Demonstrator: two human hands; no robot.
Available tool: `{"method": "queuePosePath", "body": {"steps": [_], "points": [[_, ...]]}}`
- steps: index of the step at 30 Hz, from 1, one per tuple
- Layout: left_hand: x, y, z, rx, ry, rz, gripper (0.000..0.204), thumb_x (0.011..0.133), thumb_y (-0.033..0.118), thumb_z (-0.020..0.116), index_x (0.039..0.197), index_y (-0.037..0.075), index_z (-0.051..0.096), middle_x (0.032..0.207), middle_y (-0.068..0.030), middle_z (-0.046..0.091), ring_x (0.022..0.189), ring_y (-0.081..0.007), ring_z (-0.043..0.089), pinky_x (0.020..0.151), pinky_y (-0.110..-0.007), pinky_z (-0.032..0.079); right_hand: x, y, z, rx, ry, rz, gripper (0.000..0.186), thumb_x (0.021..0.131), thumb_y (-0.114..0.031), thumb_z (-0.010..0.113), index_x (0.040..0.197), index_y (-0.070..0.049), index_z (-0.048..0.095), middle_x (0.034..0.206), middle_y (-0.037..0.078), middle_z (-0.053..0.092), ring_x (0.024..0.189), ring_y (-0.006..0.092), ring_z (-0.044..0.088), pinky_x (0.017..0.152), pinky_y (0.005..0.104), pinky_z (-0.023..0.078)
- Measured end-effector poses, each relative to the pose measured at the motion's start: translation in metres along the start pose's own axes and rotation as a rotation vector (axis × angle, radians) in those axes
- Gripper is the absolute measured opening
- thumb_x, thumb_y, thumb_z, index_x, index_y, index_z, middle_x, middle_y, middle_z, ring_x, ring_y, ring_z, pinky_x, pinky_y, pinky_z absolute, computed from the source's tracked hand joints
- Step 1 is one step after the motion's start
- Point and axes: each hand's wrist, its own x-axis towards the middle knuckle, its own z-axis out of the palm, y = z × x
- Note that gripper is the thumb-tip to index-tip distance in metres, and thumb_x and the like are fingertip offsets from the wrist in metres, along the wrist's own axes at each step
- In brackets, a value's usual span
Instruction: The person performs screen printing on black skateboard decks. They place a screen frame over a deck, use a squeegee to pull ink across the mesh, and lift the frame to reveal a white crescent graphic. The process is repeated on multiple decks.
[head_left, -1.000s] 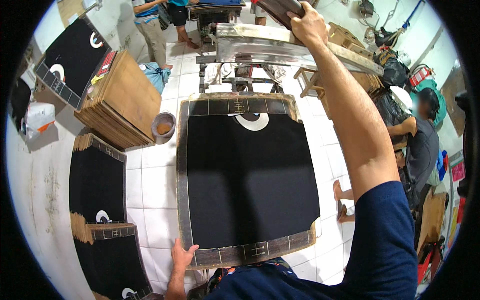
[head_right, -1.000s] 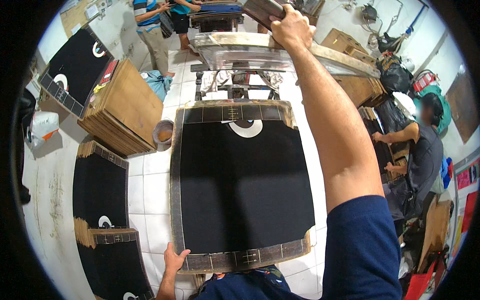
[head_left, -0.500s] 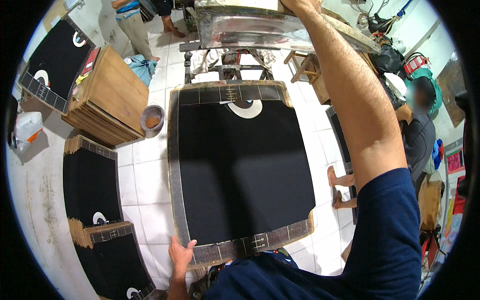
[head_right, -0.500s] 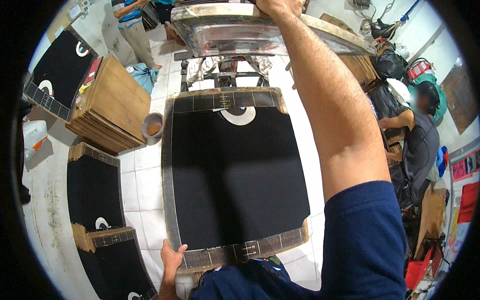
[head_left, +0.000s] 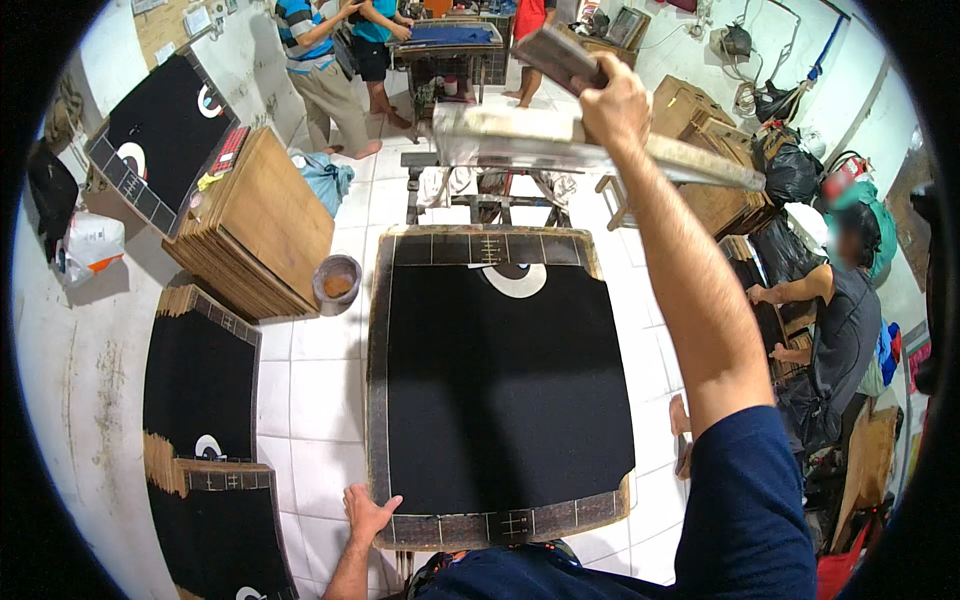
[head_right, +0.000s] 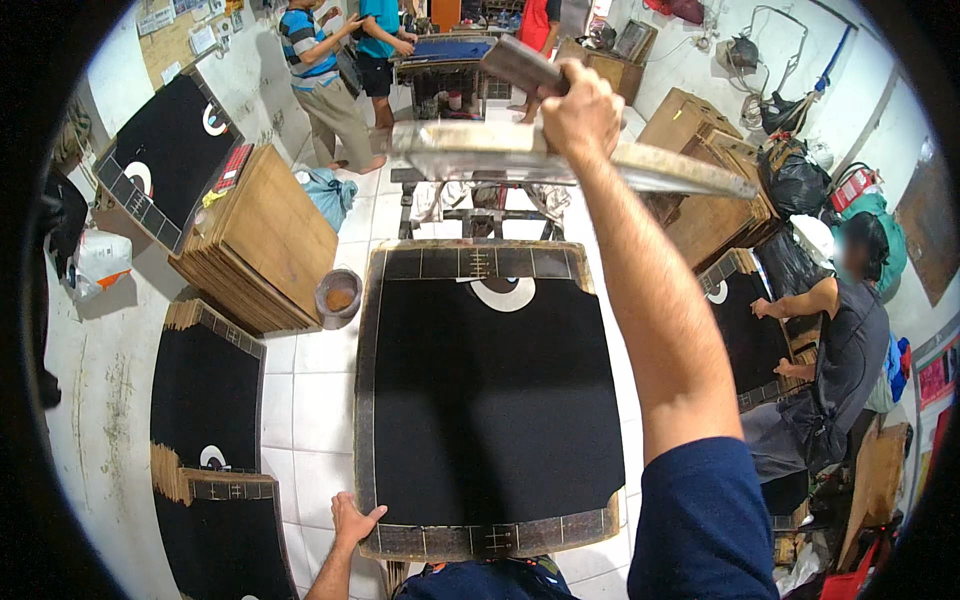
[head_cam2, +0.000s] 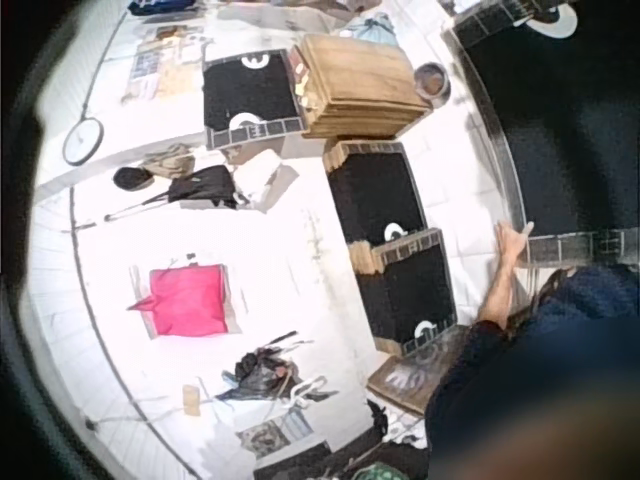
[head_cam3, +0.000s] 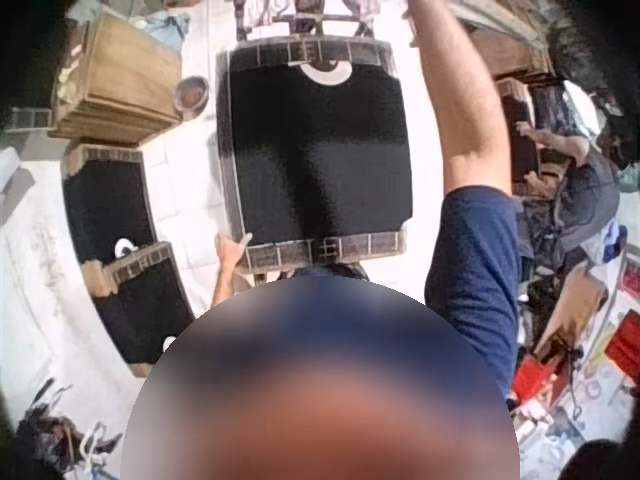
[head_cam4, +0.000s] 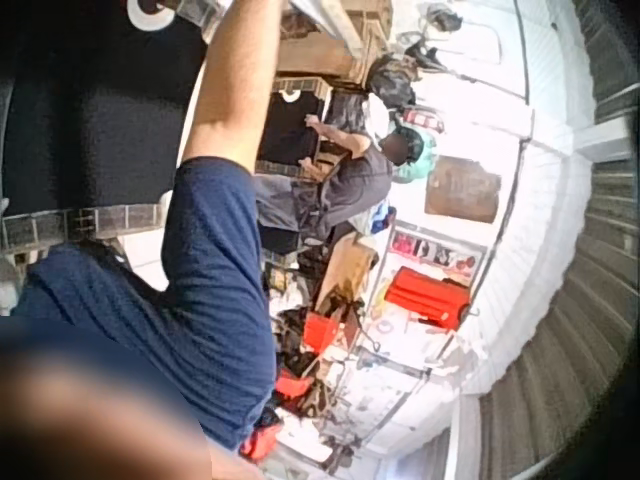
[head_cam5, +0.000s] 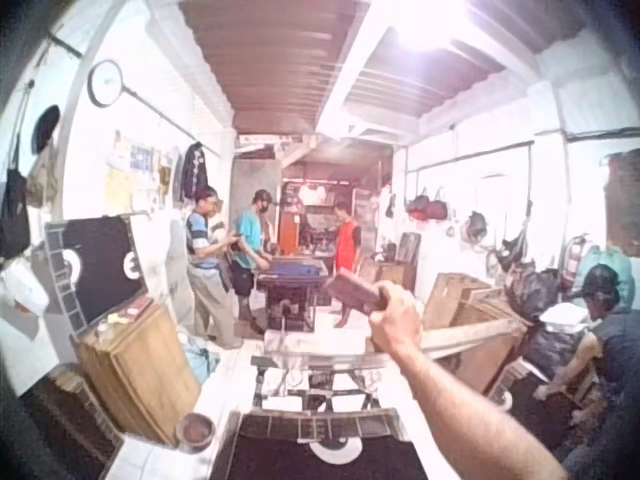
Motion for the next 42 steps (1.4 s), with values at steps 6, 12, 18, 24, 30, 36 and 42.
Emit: {"method": "queuePosePath", "body": {"steps": [6,12,18,24,30,36,42], "points": [[0.076,0.214,-0.061,-0.976,-0.070,0.408,0.077,0.098,0.027,0.079,0.156,-0.003,0.039,0.155,-0.0263,0.051,0.143,-0.0388,0.053,0.117,-0.049,0.045,-0.142,0.012,-0.022,0.106,0.061,-0.083,0.037,0.084,-0.006,0.070,0.119,-0.017,0.071,0.114,0.008,0.071,0.113,0.0320,0.063,0.103,0.0487,0.043],[0.103,0.345,-0.044,-1.993,-0.372,-0.299,0.095,0.091,0.079,0.058,0.155,0.009,0.046,0.152,-0.0163,0.051,0.138,-0.0366,0.052,0.120,-0.055,0.039,-0.302,0.033,-0.029,0.112,-0.035,-0.159,0.044,0.076,-0.003,0.071,0.119,-0.016,0.071,0.110,0.004,0.069,0.114,0.0297,0.061,0.107,0.0522,0.040],[0.108,0.263,0.053,-1.538,-0.277,-0.607,0.076,0.101,0.061,0.056,0.150,0.004,0.050,0.153,-0.0199,0.052,0.141,-0.0360,0.051,0.116,-0.051,0.042,-0.341,0.085,0.046,0.108,-0.436,-0.163,0.041,0.075,-0.003,0.074,0.114,-0.015,0.069,0.104,0.004,0.066,0.107,0.0282,0.061,0.103,0.0489,0.040],[0.122,0.223,0.083,-0.057,0.409,0.527,0.107,0.077,0.056,0.091,0.150,-0.004,0.043,0.146,-0.0256,0.051,0.143,-0.0400,0.046,0.121,-0.058,0.032,-0.299,0.118,0.166,-0.008,-0.636,-0.245,0.030,0.085,-0.014,0.078,0.113,-0.017,0.068,0.106,0.004,0.067,0.107,0.0279,0.062,0.097,0.0477,0.042],[0.133,0.222,0.082,0.111,0.400,0.628,0.120,0.073,0.067,0.089,0.152,-0.009,0.040,0.151,-0.0287,0.049,0.148,-0.0392,0.044,0.126,-0.058,0.027,-0.262,0.117,0.242,-0.088,-0.626,-0.239,0.035,0.085,-0.024,0.082,0.115,-0.015,0.066,0.109,0.004,0.067,0.109,0.0285,0.061,0.093,0.0489,0.042],[0.133,0.220,0.085,0.083,0.333,0.584,0.120,0.074,0.061,0.092,0.155,-0.007,0.036,0.154,-0.0272,0.046,0.150,-0.0407,0.041,0.125,-0.060,0.028,-0.287,0.112,0.222,-0.108,-0.605,-0.247,0.039,0.083,-0.030,0.084,0.112,-0.013,0.064,0.109,0.006,0.064,0.108,0.0305,0.060,0.092,0.0489,0.042],[0.134,0.220,0.084,0.110,0.304,0.585,0.115,0.078,0.062,0.088,0.154,-0.006,0.036,0.155,-0.0263,0.044,0.153,-0.0378,0.038,0.128,-0.060,0.024,-0.321,0.099,0.151,-0.087,-0.818,-0.214,0.031,0.082,-0.018,0.081,0.108,-0.014,0.066,0.107,0.005,0.065,0.108,0.0302,0.061,0.093,0.0495,0.042]]}}
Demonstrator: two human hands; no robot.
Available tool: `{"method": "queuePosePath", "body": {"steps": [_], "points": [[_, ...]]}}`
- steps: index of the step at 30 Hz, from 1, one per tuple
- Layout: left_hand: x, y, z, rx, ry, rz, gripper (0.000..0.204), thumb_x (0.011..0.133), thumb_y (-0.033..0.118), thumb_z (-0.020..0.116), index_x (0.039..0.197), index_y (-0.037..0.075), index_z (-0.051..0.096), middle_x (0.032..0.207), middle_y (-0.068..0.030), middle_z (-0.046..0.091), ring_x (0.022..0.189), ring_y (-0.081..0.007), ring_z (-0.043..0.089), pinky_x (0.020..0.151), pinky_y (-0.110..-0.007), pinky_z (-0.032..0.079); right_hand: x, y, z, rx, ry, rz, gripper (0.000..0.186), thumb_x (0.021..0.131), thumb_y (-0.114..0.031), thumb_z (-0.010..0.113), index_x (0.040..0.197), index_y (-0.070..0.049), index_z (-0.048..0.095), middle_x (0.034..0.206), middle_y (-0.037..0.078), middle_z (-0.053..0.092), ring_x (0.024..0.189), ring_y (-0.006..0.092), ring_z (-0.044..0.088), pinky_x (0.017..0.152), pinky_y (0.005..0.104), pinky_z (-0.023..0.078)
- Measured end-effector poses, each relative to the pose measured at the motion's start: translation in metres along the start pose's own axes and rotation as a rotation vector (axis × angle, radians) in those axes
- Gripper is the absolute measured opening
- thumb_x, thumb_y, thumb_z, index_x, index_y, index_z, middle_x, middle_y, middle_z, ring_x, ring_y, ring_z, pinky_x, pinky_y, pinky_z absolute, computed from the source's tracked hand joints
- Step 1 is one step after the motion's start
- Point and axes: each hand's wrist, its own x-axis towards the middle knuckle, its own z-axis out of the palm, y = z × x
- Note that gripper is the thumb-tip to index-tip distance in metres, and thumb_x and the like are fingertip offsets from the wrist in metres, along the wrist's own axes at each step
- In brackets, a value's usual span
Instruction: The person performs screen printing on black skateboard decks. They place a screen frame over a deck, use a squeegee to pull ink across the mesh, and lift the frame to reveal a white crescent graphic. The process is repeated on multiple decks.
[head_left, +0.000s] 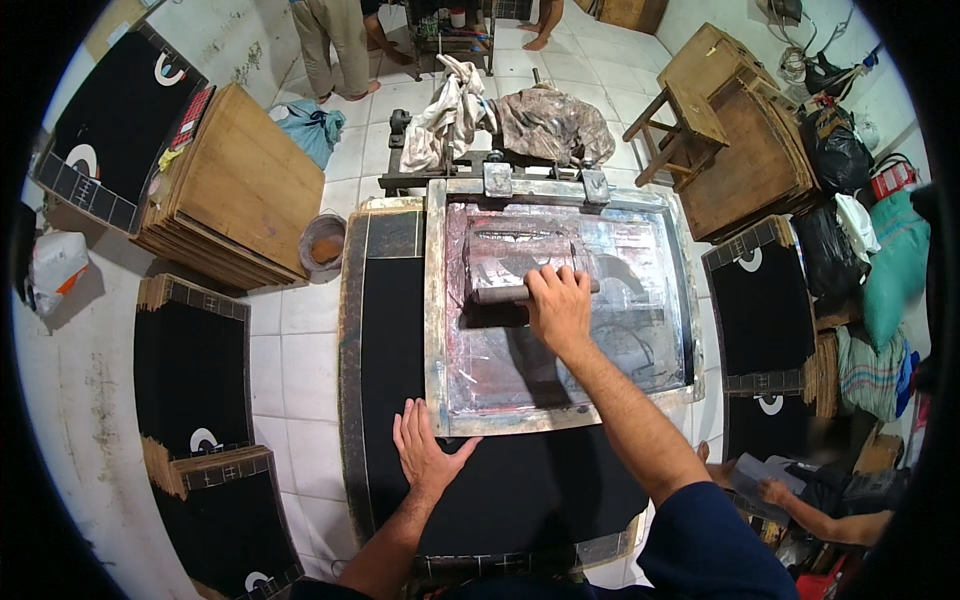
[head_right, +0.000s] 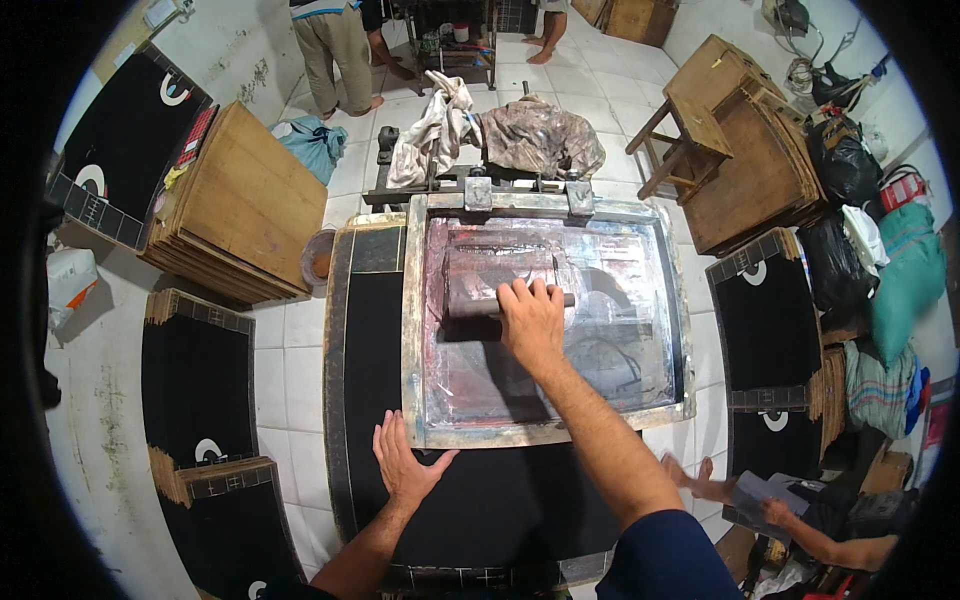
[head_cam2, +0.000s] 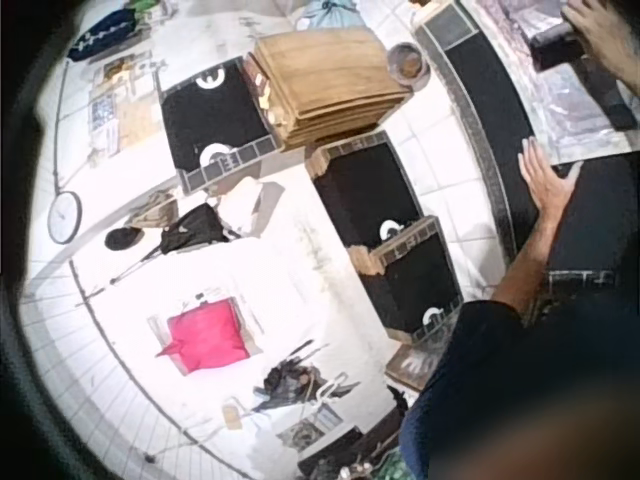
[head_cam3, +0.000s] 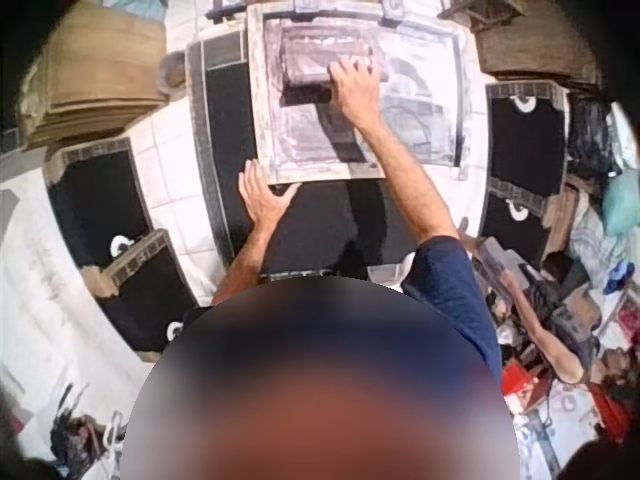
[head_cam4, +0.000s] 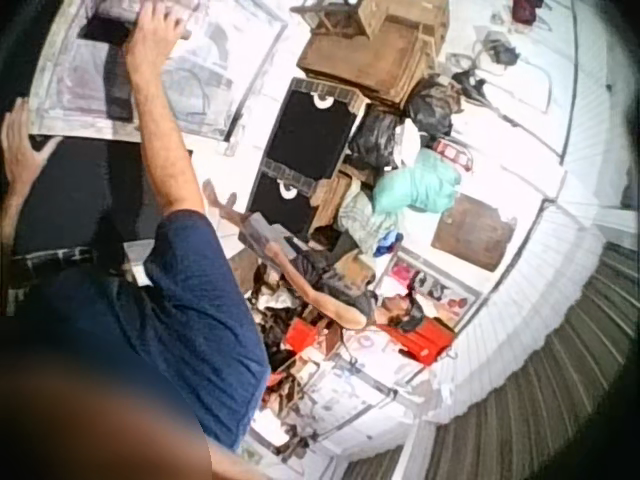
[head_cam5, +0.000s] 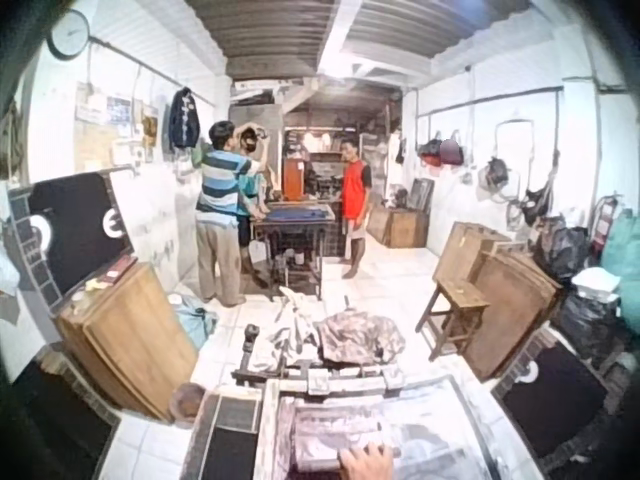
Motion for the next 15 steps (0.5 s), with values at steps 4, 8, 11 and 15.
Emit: {"method": "queuePosePath", "body": {"steps": [4,8,11,15], "points": [[0.001,0.001,-0.001,0.000,-0.007,-0.009,0.114,0.079,0.059,0.088,0.155,-0.007,0.035,0.155,-0.0273,0.043,0.153,-0.0400,0.037,0.127,-0.060,0.024,0.069,0.017,0.007,-0.011,0.054,0.005,0.038,0.082,-0.027,0.085,0.113,-0.014,0.067,0.110,0.005,0.067,0.109,0.0293,0.061,0.090,0.0491,0.041],[0.001,0.001,-0.001,-0.008,-0.019,-0.021,0.114,0.078,0.056,0.089,0.155,-0.007,0.035,0.155,-0.0278,0.044,0.153,-0.0403,0.037,0.127,-0.060,0.024,0.119,0.023,0.028,-0.054,0.151,0.068,0.040,0.083,-0.032,0.085,0.113,-0.014,0.066,0.110,0.004,0.066,0.109,0.0290,0.060,0.088,0.0491,0.041],[0.001,0.001,0.000,-0.009,0.019,0.004,0.112,0.078,0.054,0.090,0.154,-0.007,0.035,0.154,-0.0278,0.044,0.153,-0.0402,0.037,0.126,-0.060,0.026,0.106,0.021,0.030,-0.082,0.166,0.060,0.040,0.083,-0.031,0.085,0.113,-0.014,0.064,0.109,0.004,0.065,0.108,0.0290,0.060,0.088,0.0488,0.041],[0.000,0.001,0.002,0.010,0.009,-0.011,0.110,0.079,0.052,0.090,0.154,-0.007,0.035,0.153,-0.0275,0.046,0.151,-0.0410,0.039,0.126,-0.062,0.026,0.040,0.005,0.014,-0.063,0.153,0.021,0.037,0.081,-0.024,0.084,0.109,-0.014,0.063,0.107,0.006,0.063,0.106,0.0313,0.059,0.090,0.0496,0.042]]}}
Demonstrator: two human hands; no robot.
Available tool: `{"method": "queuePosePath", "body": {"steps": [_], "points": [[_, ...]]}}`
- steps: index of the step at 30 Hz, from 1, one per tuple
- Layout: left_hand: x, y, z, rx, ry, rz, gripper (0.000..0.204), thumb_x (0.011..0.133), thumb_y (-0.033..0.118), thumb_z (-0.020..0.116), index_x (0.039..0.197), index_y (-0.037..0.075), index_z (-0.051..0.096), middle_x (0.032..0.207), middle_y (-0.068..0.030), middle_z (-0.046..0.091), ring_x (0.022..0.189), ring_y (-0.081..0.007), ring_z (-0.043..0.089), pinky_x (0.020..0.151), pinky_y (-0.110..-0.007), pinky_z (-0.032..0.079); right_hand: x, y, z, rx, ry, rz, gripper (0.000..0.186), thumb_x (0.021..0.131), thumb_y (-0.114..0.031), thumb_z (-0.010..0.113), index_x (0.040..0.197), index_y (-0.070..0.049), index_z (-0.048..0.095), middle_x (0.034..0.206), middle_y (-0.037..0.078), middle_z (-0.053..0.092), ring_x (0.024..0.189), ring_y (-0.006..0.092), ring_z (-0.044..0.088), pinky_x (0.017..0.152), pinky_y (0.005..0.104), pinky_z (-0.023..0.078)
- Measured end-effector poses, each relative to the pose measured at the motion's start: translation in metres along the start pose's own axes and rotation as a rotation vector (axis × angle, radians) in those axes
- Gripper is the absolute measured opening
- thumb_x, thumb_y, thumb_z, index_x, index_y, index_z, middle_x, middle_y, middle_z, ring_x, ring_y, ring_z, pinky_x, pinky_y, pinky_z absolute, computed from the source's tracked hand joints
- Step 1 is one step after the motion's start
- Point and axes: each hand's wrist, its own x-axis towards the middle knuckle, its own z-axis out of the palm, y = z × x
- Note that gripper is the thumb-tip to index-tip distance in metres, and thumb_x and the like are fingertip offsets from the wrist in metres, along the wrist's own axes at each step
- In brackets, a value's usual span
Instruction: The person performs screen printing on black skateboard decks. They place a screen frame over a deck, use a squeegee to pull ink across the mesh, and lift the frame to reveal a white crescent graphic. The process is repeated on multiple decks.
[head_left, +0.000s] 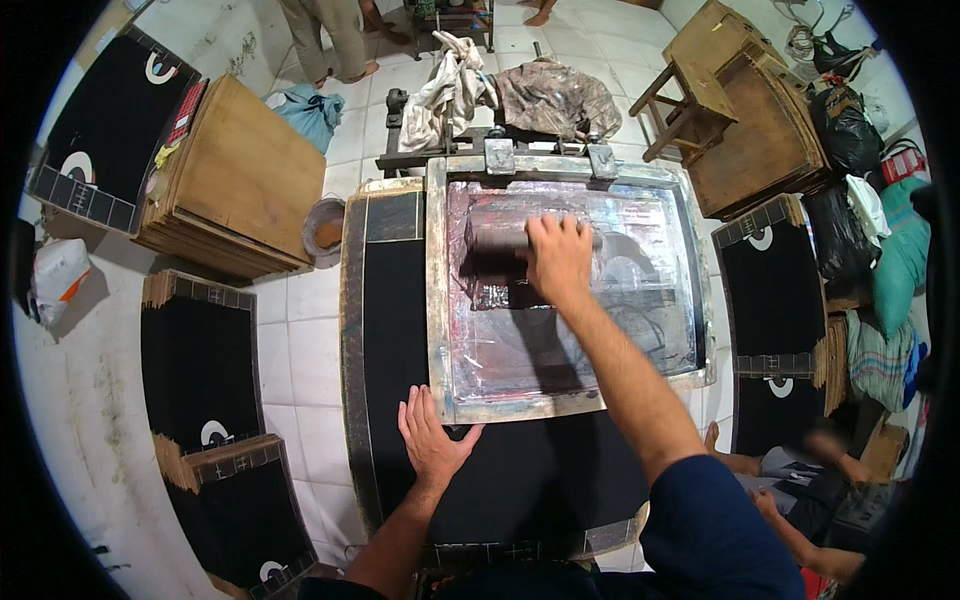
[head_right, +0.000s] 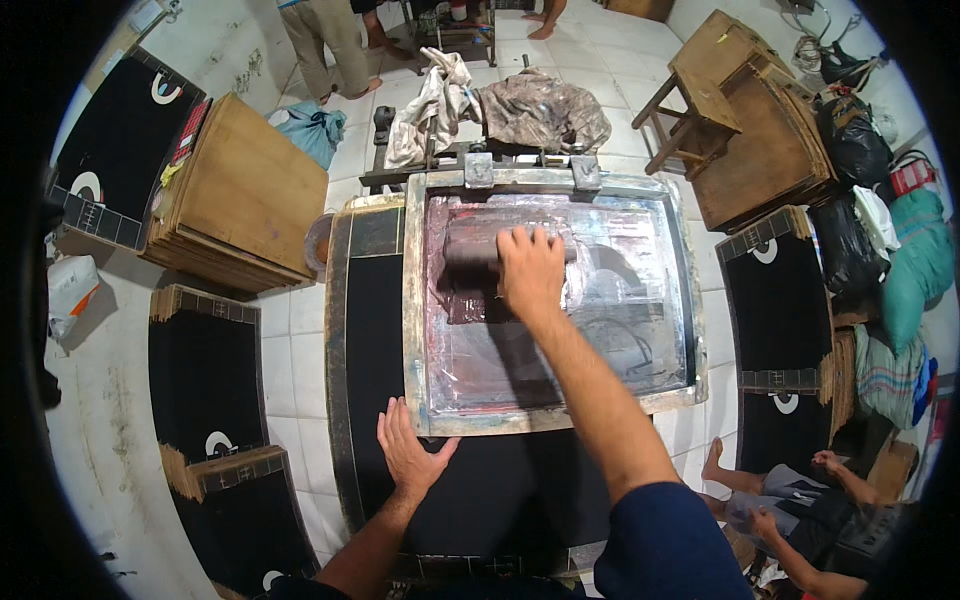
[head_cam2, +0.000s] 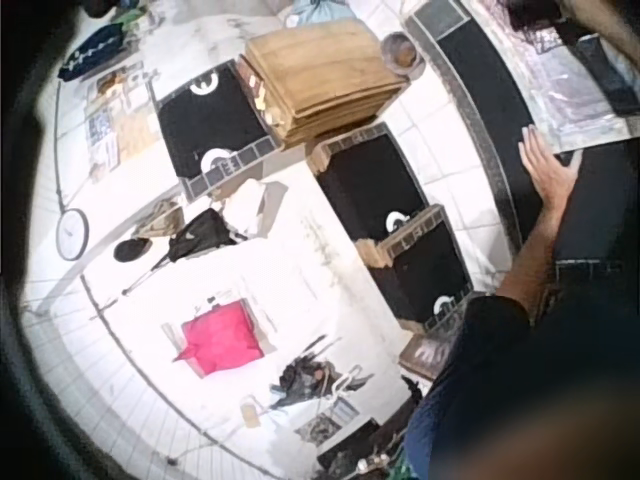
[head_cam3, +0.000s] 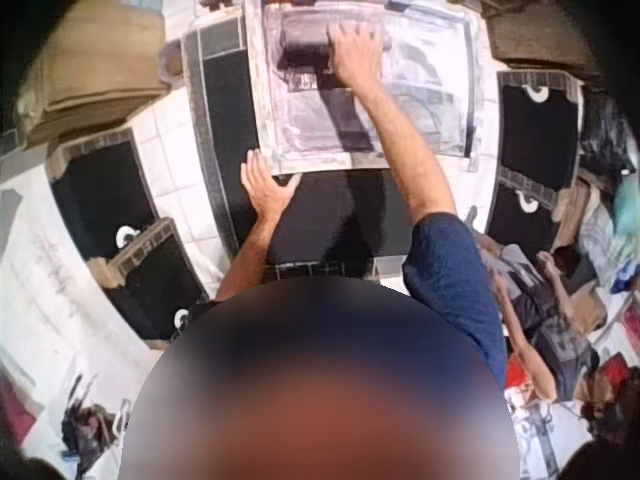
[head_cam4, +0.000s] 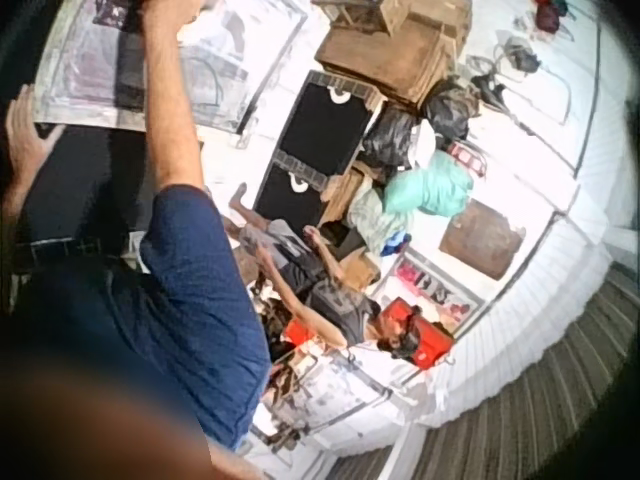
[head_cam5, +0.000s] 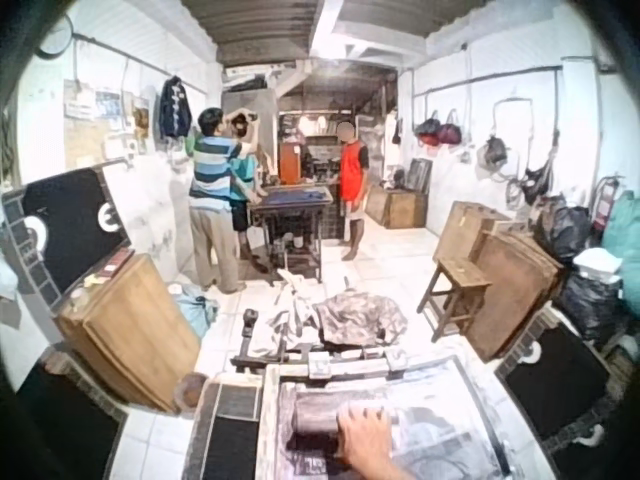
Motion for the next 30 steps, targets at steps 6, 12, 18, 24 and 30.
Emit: {"method": "queuePosePath", "body": {"steps": [6,12,18,24,30], "points": [[0.003,-0.003,-0.001,-0.193,0.004,-0.019,0.117,0.077,0.046,0.093,0.159,-0.008,0.029,0.160,-0.0298,0.042,0.154,-0.0426,0.037,0.130,-0.060,0.020,-0.069,-0.017,-0.019,0.070,-0.009,0.005,0.030,0.080,-0.011,0.076,0.109,-0.011,0.065,0.104,0.007,0.062,0.104,0.0312,0.058,0.095,0.0495,0.042],[0.011,0.003,0.008,-0.336,-0.012,-0.082,0.118,0.074,0.034,0.096,0.162,-0.006,0.028,0.163,-0.0301,0.041,0.156,-0.0433,0.035,0.130,-0.063,0.011,-0.067,-0.010,-0.014,0.043,0.041,-0.047,0.030,0.081,-0.009,0.077,0.107,-0.015,0.064,0.103,0.005,0.061,0.104,0.0293,0.059,0.095,0.0487,0.041],[0.003,0.009,0.000,-0.502,0.089,-0.021,0.099,0.073,0.011,0.096,0.158,0.002,0.044,0.162,-0.0297,0.042,0.151,-0.0461,0.042,0.127,-0.062,0.024,-0.082,-0.012,-0.030,0.164,0.050,0.014,0.030,0.082,-0.009,0.078,0.110,-0.017,0.070,0.106,0.003,0.069,0.107,0.0263,0.062,0.104,0.0501,0.039],[0.000,0.015,-0.006,-0.669,0.198,-0.027,0.097,0.072,0.000,0.094,0.157,0.003,0.046,0.160,-0.0299,0.044,0.144,-0.0435,0.052,0.115,-0.048,0.049,-0.039,-0.005,-0.038,0.157,0.077,0.015,0.034,0.081,-0.015,0.083,0.112,-0.015,0.070,0.105,0.005,0.067,0.107,0.0288,0.061,0.101,0.0500,0.039],[-0.002,0.017,-0.002,-0.717,0.188,-0.099,0.097,0.074,-0.002,0.093,0.157,0.002,0.044,0.160,-0.0300,0.044,0.144,-0.0438,0.051,0.115,-0.048,0.049,-0.031,0.007,-0.055,0.213,-0.108,-0.023,0.039,0.081,-0.020,0.086,0.116,-0.014,0.069,0.107,0.005,0.068,0.108,0.0292,0.060,0.095,0.0474,0.040]]}}
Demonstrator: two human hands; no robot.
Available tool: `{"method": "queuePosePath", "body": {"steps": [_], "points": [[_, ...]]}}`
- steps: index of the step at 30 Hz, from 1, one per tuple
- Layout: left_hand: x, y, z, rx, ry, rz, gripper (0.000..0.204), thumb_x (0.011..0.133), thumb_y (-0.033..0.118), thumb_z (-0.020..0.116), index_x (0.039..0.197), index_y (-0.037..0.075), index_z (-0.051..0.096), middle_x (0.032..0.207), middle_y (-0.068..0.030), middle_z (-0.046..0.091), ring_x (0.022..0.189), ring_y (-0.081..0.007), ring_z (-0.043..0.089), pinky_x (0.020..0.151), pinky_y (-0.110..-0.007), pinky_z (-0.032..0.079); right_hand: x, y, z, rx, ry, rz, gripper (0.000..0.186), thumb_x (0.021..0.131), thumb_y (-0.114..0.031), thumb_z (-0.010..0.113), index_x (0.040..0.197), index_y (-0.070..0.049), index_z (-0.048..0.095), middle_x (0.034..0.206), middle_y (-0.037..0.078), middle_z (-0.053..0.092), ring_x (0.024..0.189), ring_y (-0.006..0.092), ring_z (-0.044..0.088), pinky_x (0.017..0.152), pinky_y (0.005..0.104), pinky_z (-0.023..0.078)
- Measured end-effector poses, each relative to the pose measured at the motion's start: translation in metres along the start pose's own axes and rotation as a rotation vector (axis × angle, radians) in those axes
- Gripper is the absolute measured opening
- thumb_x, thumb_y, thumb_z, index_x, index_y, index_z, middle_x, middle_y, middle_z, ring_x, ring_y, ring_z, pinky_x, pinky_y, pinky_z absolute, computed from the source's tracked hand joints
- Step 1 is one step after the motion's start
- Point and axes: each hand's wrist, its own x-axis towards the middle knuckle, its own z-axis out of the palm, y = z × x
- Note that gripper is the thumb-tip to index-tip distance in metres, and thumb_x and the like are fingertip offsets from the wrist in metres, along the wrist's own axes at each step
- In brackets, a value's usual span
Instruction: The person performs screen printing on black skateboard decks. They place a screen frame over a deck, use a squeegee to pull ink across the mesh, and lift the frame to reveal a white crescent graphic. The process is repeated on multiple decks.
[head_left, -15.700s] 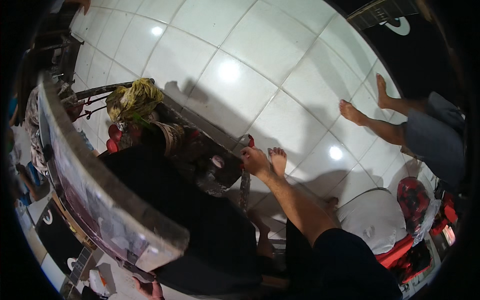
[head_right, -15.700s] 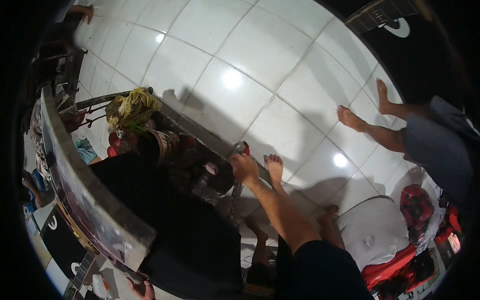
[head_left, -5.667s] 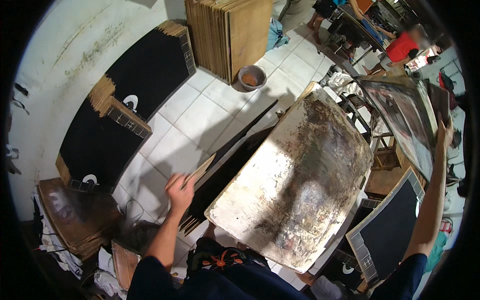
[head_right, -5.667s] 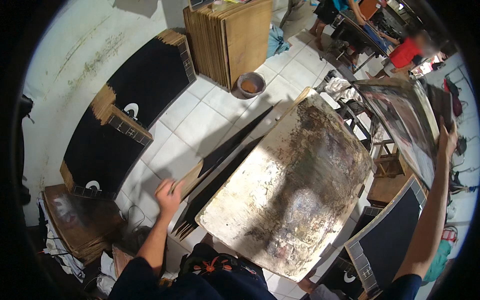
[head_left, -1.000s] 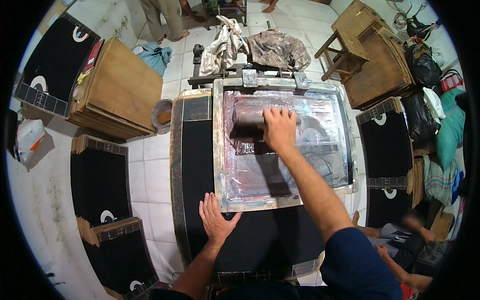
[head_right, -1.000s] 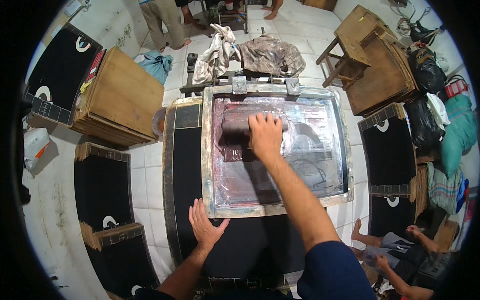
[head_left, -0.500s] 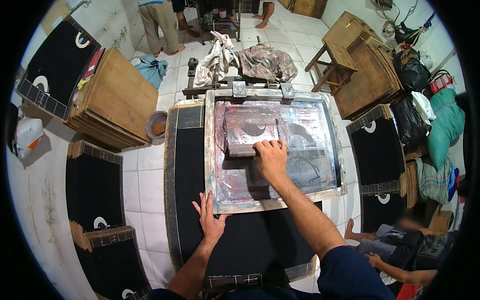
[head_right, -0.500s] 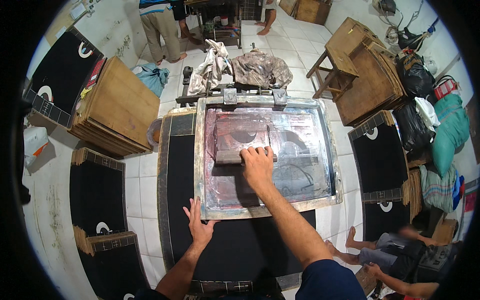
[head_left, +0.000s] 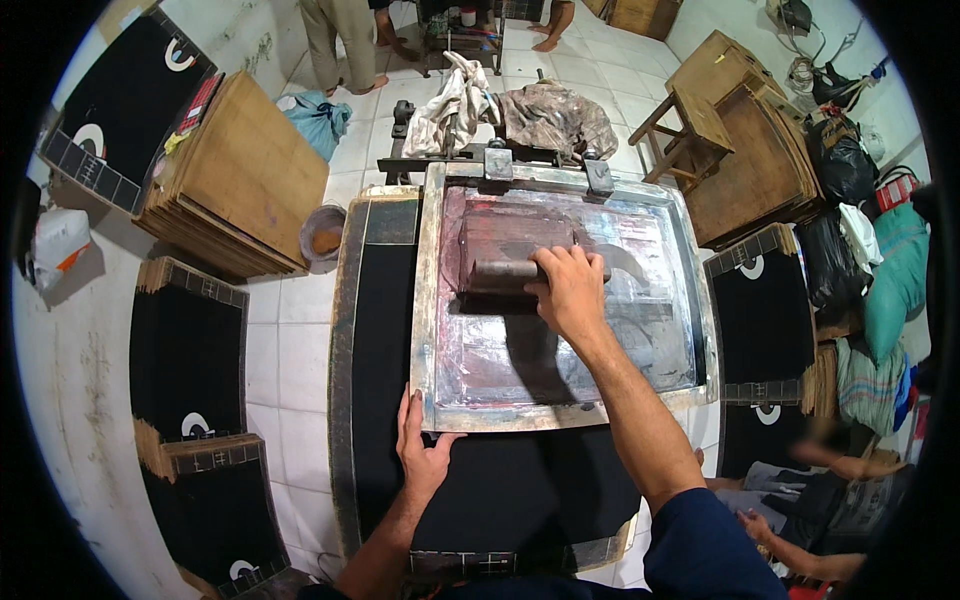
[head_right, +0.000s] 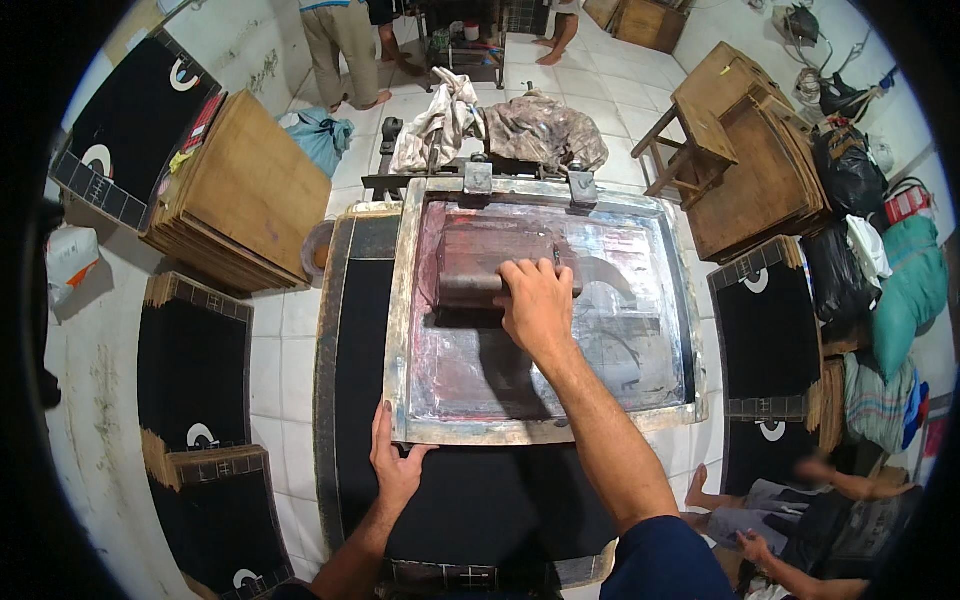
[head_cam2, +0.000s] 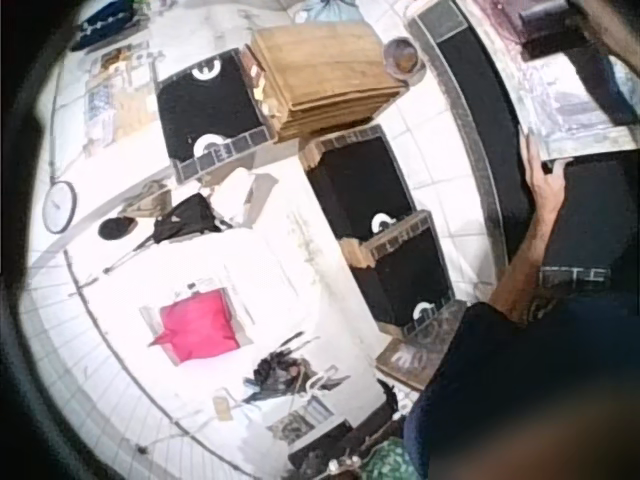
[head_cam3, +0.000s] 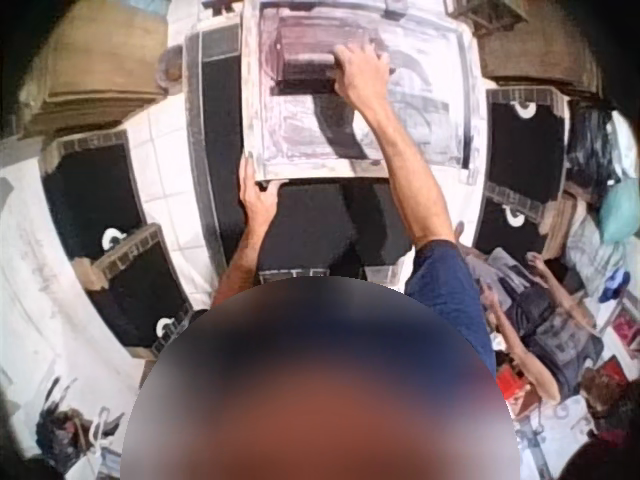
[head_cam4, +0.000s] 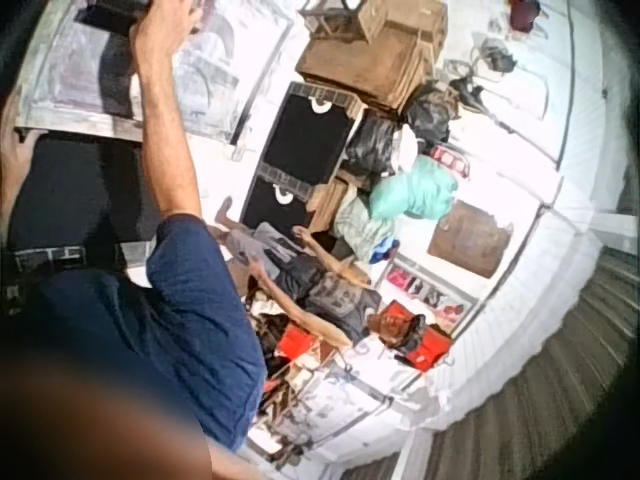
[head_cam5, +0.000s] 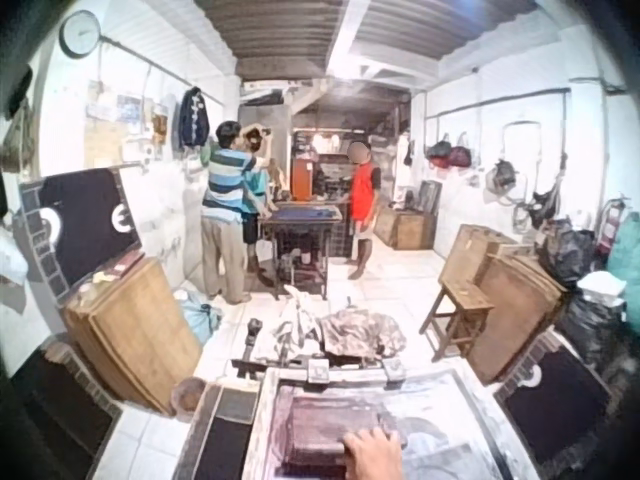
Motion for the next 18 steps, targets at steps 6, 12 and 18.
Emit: {"method": "queuePosePath", "body": {"steps": [6,12,18], "points": [[-0.002,0.000,0.000,0.014,-0.017,-0.025,0.095,0.075,-0.002,0.092,0.157,0.001,0.044,0.161,-0.0294,0.044,0.146,-0.0431,0.050,0.115,-0.048,0.050,0.037,0.016,0.014,-0.031,-0.137,0.022,0.040,0.080,-0.020,0.086,0.117,-0.014,0.070,0.114,0.006,0.073,0.113,0.0310,0.064,0.097,0.0508,0.042],[-0.003,-0.003,0.001,0.023,-0.057,-0.020,0.098,0.077,-0.014,0.086,0.161,0.000,0.037,0.164,-0.0241,0.035,0.143,-0.0336,0.051,0.111,-0.044,0.057,0.134,0.047,0.027,-0.032,-0.216,0.106,0.041,0.083,-0.027,0.085,0.120,-0.015,0.072,0.113,0.008,0.075,0.115,0.0313,0.066,0.096,0.0523,0.044],[-0.002,-0.001,0.002,-0.011,-0.057,-0.039,0.097,0.077,-0.016,0.085,0.160,0.000,0.039,0.164,-0.0223,0.036,0.141,-0.0333,0.053,0.109,-0.044,0.059,0.034,0.013,0.038,-0.053,0.089,0.042,0.035,0.077,-0.015,0.087,0.109,-0.016,0.074,0.110,0.007,0.069,0.110,0.0308,0.061,0.094,0.0486,0.043]]}}
